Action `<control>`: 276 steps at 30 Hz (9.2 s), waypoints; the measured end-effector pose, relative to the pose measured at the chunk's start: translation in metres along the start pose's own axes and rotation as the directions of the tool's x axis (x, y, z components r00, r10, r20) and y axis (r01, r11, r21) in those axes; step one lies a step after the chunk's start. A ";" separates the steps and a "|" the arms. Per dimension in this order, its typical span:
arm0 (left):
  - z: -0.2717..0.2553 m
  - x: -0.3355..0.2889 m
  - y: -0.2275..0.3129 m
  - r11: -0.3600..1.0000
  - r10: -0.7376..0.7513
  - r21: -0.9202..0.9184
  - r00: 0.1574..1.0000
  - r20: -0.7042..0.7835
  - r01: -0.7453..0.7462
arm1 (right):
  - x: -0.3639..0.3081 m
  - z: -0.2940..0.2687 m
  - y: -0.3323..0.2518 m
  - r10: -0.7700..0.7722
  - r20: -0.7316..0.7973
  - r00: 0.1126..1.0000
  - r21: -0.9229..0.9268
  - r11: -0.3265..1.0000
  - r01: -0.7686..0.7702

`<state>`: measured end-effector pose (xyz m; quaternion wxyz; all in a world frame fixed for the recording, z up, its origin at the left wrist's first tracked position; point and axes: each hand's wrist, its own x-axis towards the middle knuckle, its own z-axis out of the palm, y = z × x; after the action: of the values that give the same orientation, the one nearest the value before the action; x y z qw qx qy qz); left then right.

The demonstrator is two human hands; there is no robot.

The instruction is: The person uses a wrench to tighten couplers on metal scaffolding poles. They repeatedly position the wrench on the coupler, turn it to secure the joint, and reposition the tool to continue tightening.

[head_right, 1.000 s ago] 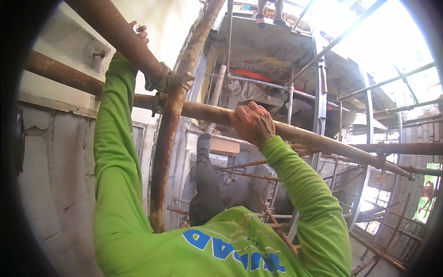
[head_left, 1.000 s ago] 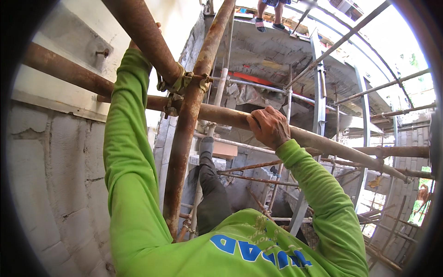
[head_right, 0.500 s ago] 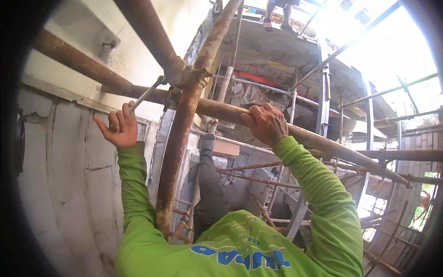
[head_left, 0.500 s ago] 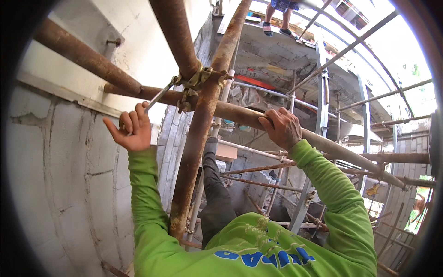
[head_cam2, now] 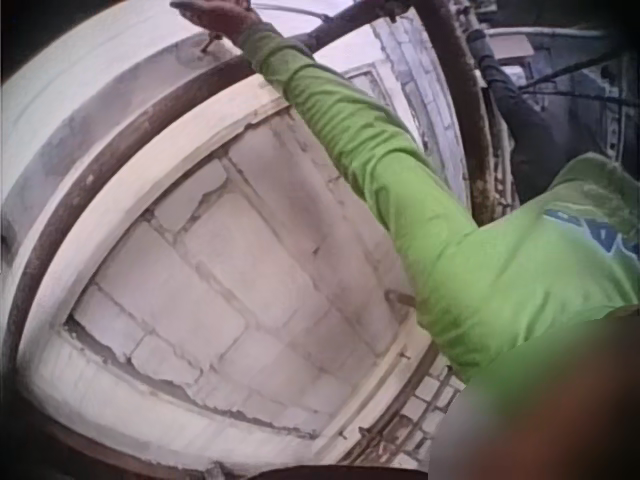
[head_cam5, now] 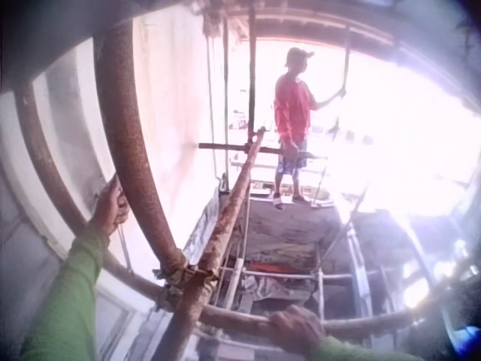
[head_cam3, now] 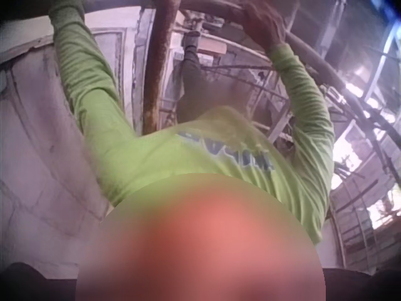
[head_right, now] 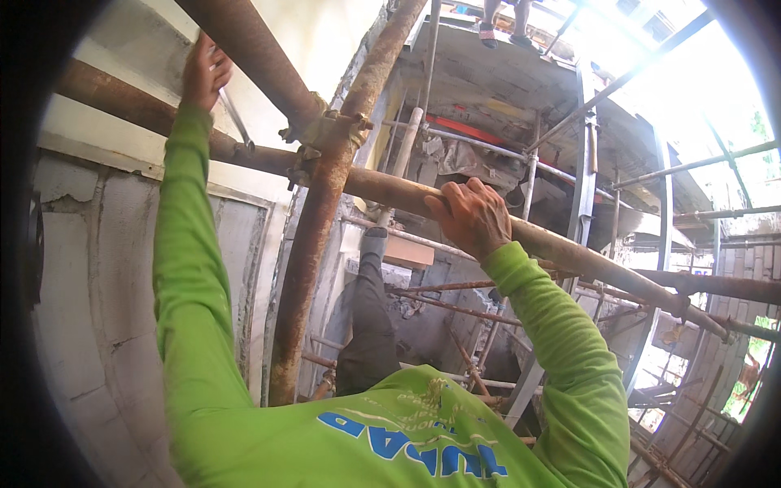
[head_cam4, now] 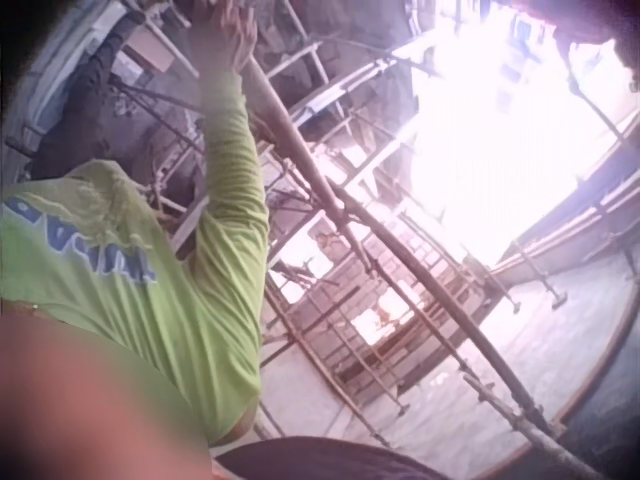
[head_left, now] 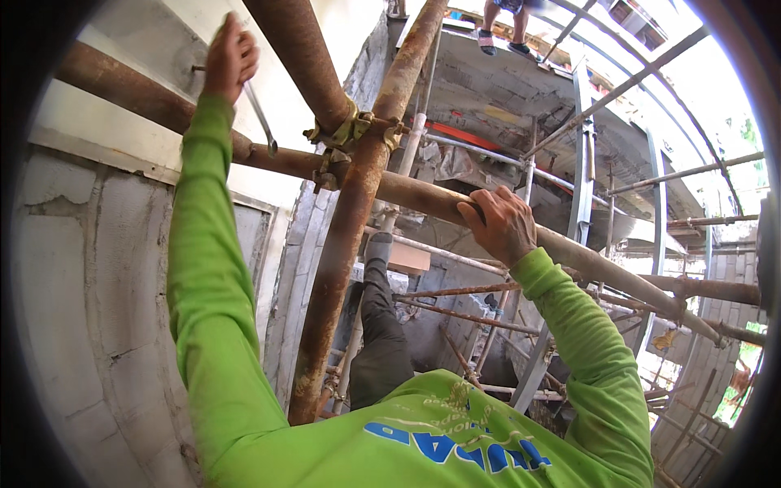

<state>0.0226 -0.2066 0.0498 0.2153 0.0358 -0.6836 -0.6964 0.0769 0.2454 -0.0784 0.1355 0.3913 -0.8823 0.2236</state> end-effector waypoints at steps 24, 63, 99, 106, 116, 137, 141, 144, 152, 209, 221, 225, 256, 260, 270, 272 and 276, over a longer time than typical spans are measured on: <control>0.057 0.075 -0.069 0.669 -0.677 -0.252 0.713 0.184 0.699 | 0.000 -0.002 0.002 0.024 0.032 0.999 0.024 0.999 -0.025; -0.138 -0.093 -0.109 0.850 0.349 -0.341 0.914 -0.206 -0.401 | -0.014 0.011 0.013 -0.061 0.118 0.991 -0.063 0.996 0.069; 0.066 0.097 -0.065 0.612 -0.773 -0.170 0.630 0.082 0.773 | 0.002 0.001 0.002 0.000 -0.016 1.000 0.036 0.999 0.000; 0.082 0.083 -0.040 0.705 -0.706 -0.110 0.708 -0.022 0.700 | 0.000 -0.001 0.003 0.016 0.002 1.000 0.033 0.999 -0.016; 0.066 0.065 -0.037 0.762 -0.522 -0.404 0.849 0.080 0.507 | 0.000 0.000 0.003 -0.007 -0.049 0.999 0.006 1.000 0.007; 0.000 -0.206 -0.036 0.798 0.289 -0.480 0.930 -0.225 -0.364 | -0.001 0.003 0.002 -0.005 -0.014 1.000 0.017 1.000 0.005; -0.005 -0.195 -0.038 0.640 0.269 -0.672 0.928 -0.258 -0.373 | -0.002 0.002 0.004 0.022 0.043 0.999 -0.003 1.000 -0.022; -0.005 -0.175 -0.022 0.803 0.052 -0.466 0.822 -0.567 -0.372 | -0.002 0.001 0.004 -0.002 -0.006 1.000 0.002 1.000 0.002; 0.002 -0.038 0.056 0.947 -0.269 -0.223 0.949 -0.164 0.230 | 0.001 0.001 -0.001 0.016 -0.024 1.000 0.018 1.000 -0.015; -0.011 -0.219 -0.050 0.783 0.305 -0.555 0.951 -0.051 -0.281 | 0.004 0.002 -0.007 0.040 0.006 0.999 -0.036 0.999 -0.039; -0.028 -0.208 -0.071 0.453 0.223 -0.811 0.927 -0.301 -0.372 | 0.008 0.003 -0.005 0.021 0.089 0.996 -0.059 0.998 -0.016; -0.027 -0.173 -0.025 0.786 0.103 -0.500 0.873 -0.476 -0.365 | 0.006 0.001 -0.007 0.026 0.118 0.993 -0.051 0.998 -0.020; -0.003 0.090 -0.068 0.715 -0.500 -0.458 0.844 0.193 0.528 | 0.001 0.000 0.002 0.060 0.070 0.996 -0.005 0.998 -0.060; 0.018 0.062 -0.059 0.865 -0.272 -0.449 0.961 -0.042 0.226 | 0.003 -0.001 0.001 0.050 0.070 0.996 0.001 0.999 -0.050; 0.055 0.064 -0.048 0.937 -0.341 -0.100 0.937 -0.075 0.334 | 0.005 -0.002 -0.002 0.056 0.085 0.995 0.002 0.998 -0.057; 0.049 0.059 -0.048 0.908 -0.362 -0.267 0.926 -0.111 0.323 | 0.004 -0.001 0.000 0.038 0.063 0.997 -0.016 0.999 -0.037; 0.045 0.049 -0.043 0.898 -0.262 -0.362 0.965 0.012 0.249 | 0.003 0.000 0.000 0.052 0.108 0.993 -0.013 0.999 -0.051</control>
<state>-0.0479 -0.1824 0.0234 0.1377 0.0979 -0.5294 -0.8314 0.0752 0.2438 -0.0775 0.0835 0.3793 -0.8993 0.2011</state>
